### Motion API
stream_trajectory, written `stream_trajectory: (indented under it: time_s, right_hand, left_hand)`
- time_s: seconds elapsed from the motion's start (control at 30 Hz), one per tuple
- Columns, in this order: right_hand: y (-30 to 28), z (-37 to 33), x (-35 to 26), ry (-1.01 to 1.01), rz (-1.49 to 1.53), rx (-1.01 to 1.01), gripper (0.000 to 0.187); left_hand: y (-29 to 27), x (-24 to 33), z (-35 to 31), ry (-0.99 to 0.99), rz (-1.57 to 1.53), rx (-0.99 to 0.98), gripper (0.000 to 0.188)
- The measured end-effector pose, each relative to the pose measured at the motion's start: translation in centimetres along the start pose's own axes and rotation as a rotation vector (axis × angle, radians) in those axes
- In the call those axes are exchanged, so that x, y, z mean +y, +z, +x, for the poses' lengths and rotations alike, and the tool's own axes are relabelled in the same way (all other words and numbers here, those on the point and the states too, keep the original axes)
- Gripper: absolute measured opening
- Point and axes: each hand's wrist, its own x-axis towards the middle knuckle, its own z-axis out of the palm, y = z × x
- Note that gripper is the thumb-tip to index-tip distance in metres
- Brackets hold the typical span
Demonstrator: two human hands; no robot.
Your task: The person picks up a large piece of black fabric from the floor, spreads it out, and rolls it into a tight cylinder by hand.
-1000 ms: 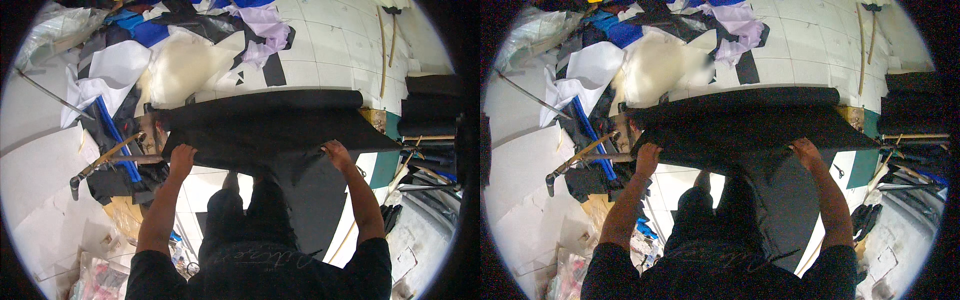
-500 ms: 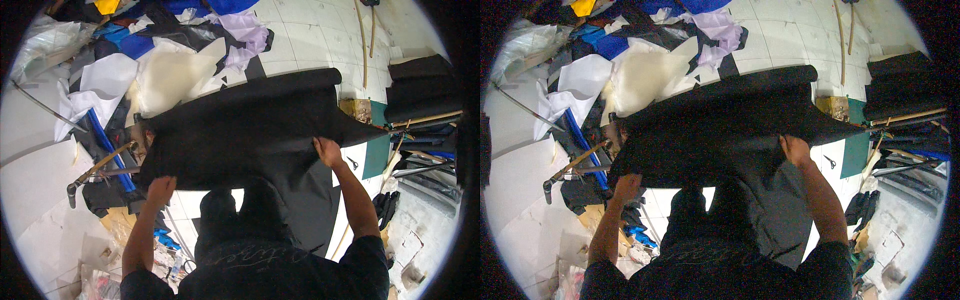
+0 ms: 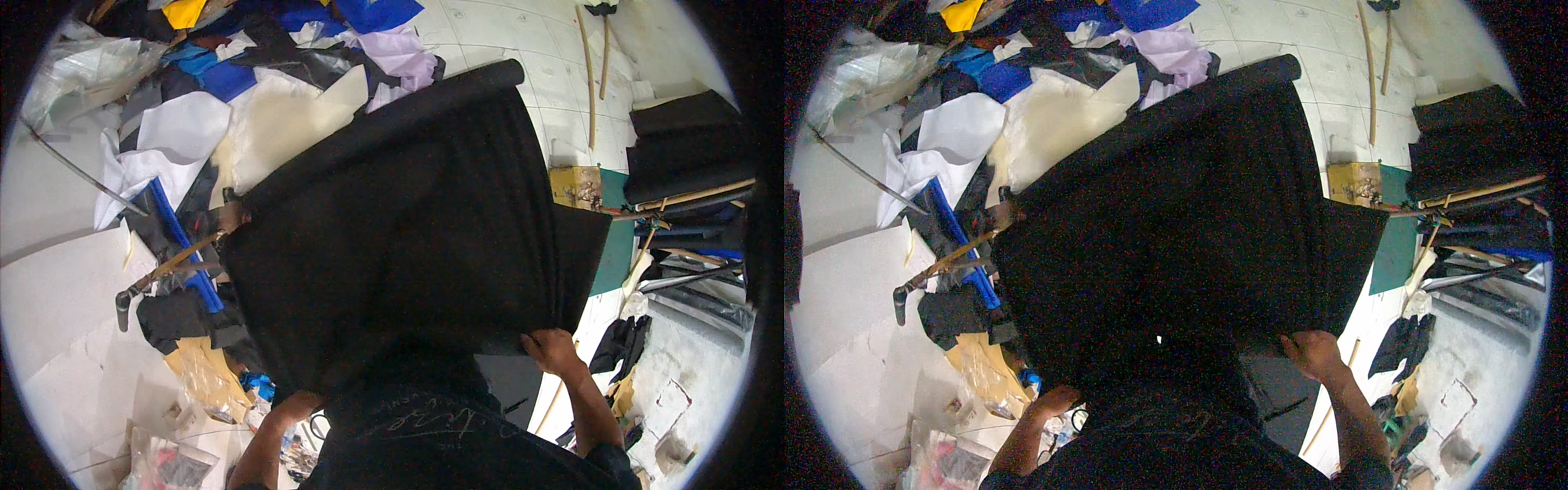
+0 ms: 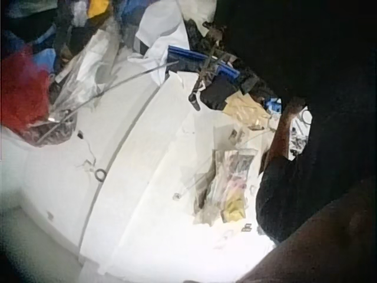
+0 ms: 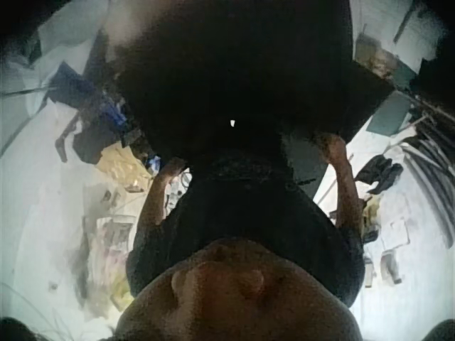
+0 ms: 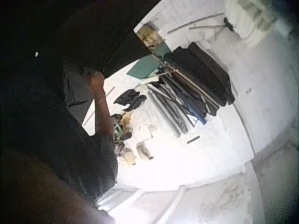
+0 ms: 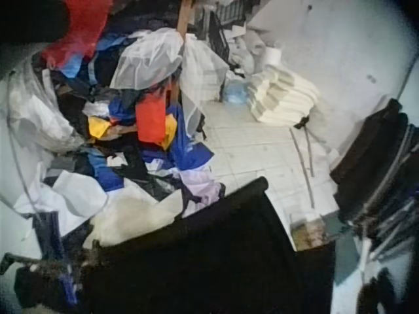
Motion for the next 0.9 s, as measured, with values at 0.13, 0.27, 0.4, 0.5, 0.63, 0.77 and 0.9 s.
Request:
stream_trajectory:
  time_s: [0.13, 0.27, 0.4, 0.5, 0.63, 0.77, 0.9]
  right_hand:
    - [2.2, 0.2, 2.8, 0.095, -0.066, -0.181, 0.037]
    - [6.4, 2.6, 6.6, 0.21, -0.082, -0.359, 0.043]
    - [5.8, 4.1, 6.0, 0.321, 0.086, -0.292, 0.048]
    - [8.5, 2.5, 7.8, 0.261, 0.111, -0.093, 0.042]
    - [8.3, 6.3, 5.5, 0.097, 0.13, 0.236, 0.032]
    - [7.2, 6.2, 3.8, 0.038, 0.29, 0.513, 0.026]
    - [2.2, 11.6, -2.4, -0.156, 0.479, 0.871, 0.028]
  left_hand:
    - [-3.6, -1.2, 1.6, -0.113, -0.109, 0.107, 0.027]
    - [-12.3, 0.3, 5.6, -0.334, -0.255, 0.701, 0.048]
    - [-17.9, -0.2, 9.5, -0.361, 0.134, 1.126, 0.061]
    - [-14.2, -4.4, 13.0, -0.653, 0.006, 1.231, 0.074]
    - [-2.1, -14.1, 15.1, -0.884, -0.052, 1.125, 0.11]
    - [-7.2, 1.9, 17.8, -0.462, -0.222, 0.786, 0.108]
    - [-14.2, 16.4, 20.2, 0.294, -0.006, 0.7, 0.091]
